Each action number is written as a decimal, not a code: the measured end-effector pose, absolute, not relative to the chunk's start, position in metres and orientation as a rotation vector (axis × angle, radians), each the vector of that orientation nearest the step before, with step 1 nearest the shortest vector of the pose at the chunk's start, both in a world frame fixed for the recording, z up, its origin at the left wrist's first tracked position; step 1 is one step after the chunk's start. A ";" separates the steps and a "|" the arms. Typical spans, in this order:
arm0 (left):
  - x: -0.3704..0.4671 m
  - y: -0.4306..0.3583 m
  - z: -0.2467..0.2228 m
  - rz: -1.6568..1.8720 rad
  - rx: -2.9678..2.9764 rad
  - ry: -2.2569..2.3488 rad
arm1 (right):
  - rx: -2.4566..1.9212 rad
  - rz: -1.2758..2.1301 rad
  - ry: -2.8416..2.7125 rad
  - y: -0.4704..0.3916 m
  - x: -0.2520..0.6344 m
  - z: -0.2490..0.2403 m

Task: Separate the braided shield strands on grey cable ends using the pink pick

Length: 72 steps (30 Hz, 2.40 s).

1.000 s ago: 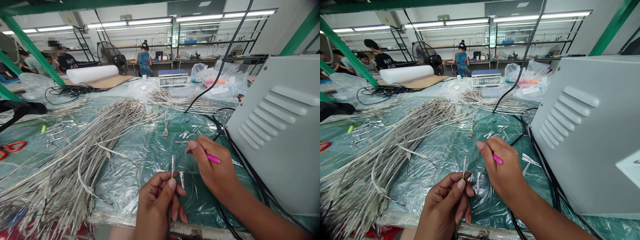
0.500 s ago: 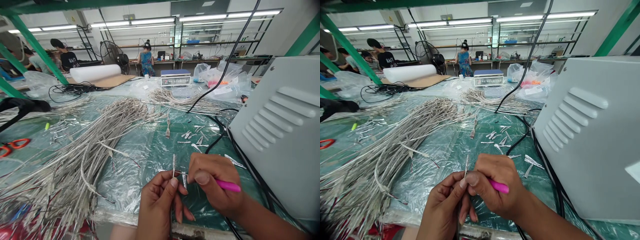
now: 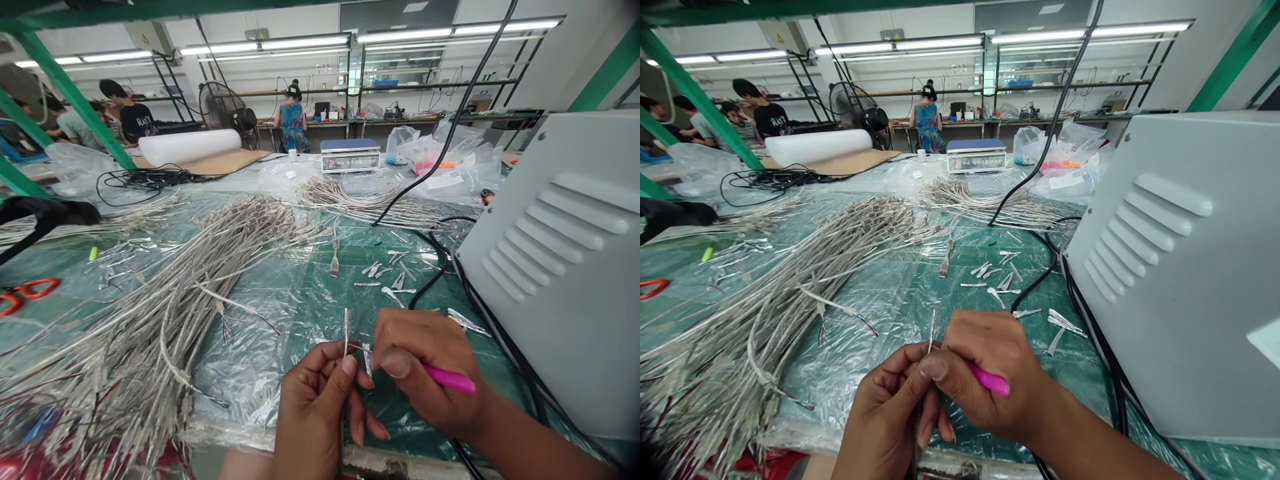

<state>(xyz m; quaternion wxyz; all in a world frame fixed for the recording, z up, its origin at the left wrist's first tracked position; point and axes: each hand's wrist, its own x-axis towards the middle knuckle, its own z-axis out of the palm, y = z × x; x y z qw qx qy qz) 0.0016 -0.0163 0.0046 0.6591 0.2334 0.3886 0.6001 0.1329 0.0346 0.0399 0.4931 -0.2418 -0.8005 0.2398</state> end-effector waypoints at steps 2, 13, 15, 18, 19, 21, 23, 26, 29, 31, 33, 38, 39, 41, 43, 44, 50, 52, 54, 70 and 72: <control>0.002 -0.016 0.004 1.364 0.522 0.872 | -0.579 0.563 -1.939 0.035 0.133 0.040; 0.001 -0.016 0.008 1.351 0.556 0.872 | -0.687 0.513 -1.926 0.038 0.132 0.037; 0.000 -0.016 0.008 1.342 0.559 0.876 | -0.826 0.501 -1.901 0.039 0.131 0.036; 0.000 -0.016 0.007 1.334 0.562 0.892 | -0.962 0.484 -1.840 0.039 0.130 0.036; 0.000 -0.016 0.007 1.335 0.563 0.893 | -0.957 0.470 -1.823 0.038 0.131 0.036; 0.000 -0.016 0.007 1.339 0.564 0.892 | -0.916 0.443 -1.794 0.037 0.132 0.036; 0.000 -0.016 0.006 1.339 0.563 0.891 | -0.907 0.401 -1.760 0.037 0.133 0.036; 0.000 -0.016 0.006 1.341 0.566 0.899 | -1.021 0.330 -1.695 0.041 0.134 0.037; 0.000 -0.016 0.006 1.347 0.571 0.906 | -1.064 0.376 -1.667 0.043 0.137 0.037; 0.000 -0.016 0.006 1.347 0.574 0.903 | -0.924 0.460 -1.713 0.042 0.138 0.036; 0.000 -0.016 0.006 1.350 0.575 0.894 | -0.734 0.527 -1.786 0.039 0.138 0.035; 0.000 -0.017 0.005 1.355 0.559 0.878 | -0.571 0.622 -1.887 0.037 0.137 0.035; 0.000 -0.017 0.005 1.353 0.557 0.878 | -0.562 0.631 -1.892 0.037 0.136 0.035; 0.000 -0.016 0.004 1.347 0.556 0.877 | -0.548 0.642 -1.896 0.037 0.136 0.036; 0.000 -0.016 0.004 1.341 0.556 0.880 | -0.544 0.640 -1.899 0.037 0.135 0.036; 0.000 -0.016 0.004 1.337 0.557 0.884 | -0.549 0.639 -1.904 0.037 0.135 0.036; -0.001 -0.017 0.003 1.319 0.568 0.895 | -0.549 0.643 -1.906 0.036 0.135 0.035; -0.001 -0.016 0.003 1.319 0.563 0.896 | -0.551 0.639 -1.913 0.036 0.135 0.035; 0.000 -0.016 0.004 1.320 0.555 0.899 | -0.553 0.635 -1.919 0.037 0.135 0.035; 0.002 -0.017 0.006 1.340 0.555 0.898 | -0.567 0.582 -1.908 0.038 0.133 0.038; 0.002 -0.017 0.006 1.335 0.573 0.907 | -0.603 0.562 -1.902 0.038 0.133 0.038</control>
